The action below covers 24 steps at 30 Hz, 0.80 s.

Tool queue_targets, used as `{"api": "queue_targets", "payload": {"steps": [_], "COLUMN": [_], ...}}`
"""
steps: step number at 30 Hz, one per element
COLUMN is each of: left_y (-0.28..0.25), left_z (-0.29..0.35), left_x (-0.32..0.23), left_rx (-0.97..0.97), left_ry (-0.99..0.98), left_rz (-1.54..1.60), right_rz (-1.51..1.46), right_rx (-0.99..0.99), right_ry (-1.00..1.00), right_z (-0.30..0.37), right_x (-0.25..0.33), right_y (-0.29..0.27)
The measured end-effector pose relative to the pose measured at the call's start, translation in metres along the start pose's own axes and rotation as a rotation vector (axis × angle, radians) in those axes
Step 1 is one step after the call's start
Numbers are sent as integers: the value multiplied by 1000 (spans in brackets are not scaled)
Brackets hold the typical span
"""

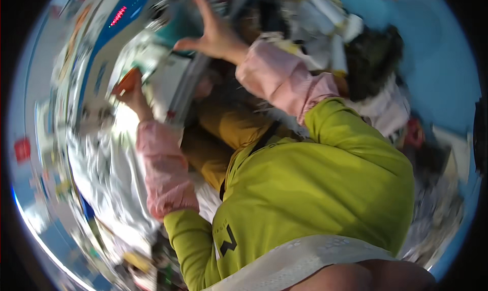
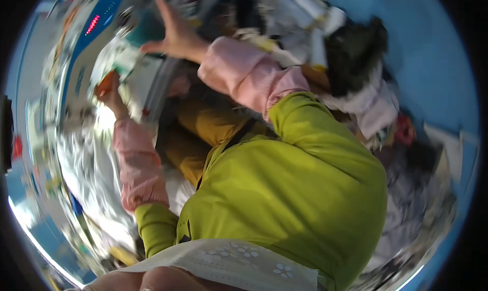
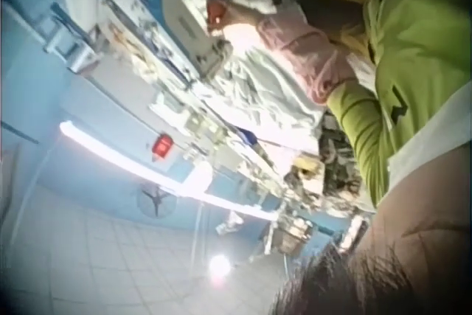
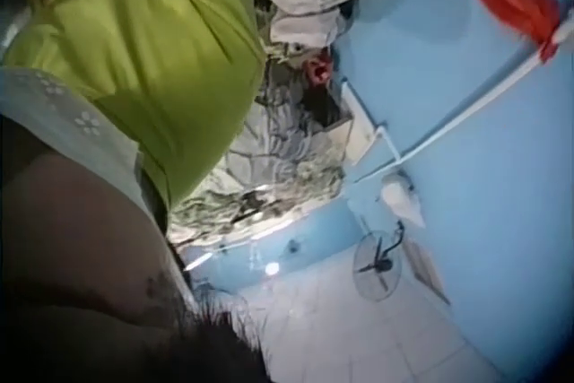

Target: Sewing and assembling white pillowcases using an industrial sewing machine in a factory setting.

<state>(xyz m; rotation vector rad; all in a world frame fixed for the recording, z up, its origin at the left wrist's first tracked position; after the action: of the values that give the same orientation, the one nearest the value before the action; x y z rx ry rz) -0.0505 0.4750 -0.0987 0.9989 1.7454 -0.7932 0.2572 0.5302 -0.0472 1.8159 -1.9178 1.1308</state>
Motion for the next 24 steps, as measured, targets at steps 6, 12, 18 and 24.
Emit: {"api": "queue_targets", "payload": {"steps": [6, 12, 18, 24], "left_y": [14, 23, -12, 1], "left_z": [-15, -1, 3, 69], "left_x": [-18, -51, -45, -103], "left_rx": [36, 107, 217, 355], "left_ry": [-67, -313, -326, -214], "left_rz": [-401, -546, -562, -586], "right_rz": [89, 1002, 1257, 1259], "right_rx": [5, 84, 845, 1095], "right_ry": [96, 556, 820, 767], "right_z": [107, 208, 252, 295], "right_x": [59, 32, -48, -83], "right_y": [-151, -361, -453, -467]}}
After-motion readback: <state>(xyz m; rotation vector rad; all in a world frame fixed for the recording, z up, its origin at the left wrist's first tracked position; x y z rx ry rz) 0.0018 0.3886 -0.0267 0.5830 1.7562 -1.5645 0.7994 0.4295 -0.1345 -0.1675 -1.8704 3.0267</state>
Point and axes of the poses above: each hand's wrist, its own z-axis away from the middle knuckle, its own y-axis out of the palm, x = y × z, the point moved 2 cm from there along -z, towards the middle knuckle, and after that the axes turned 15 degrees about x, right-handed, at the moved point
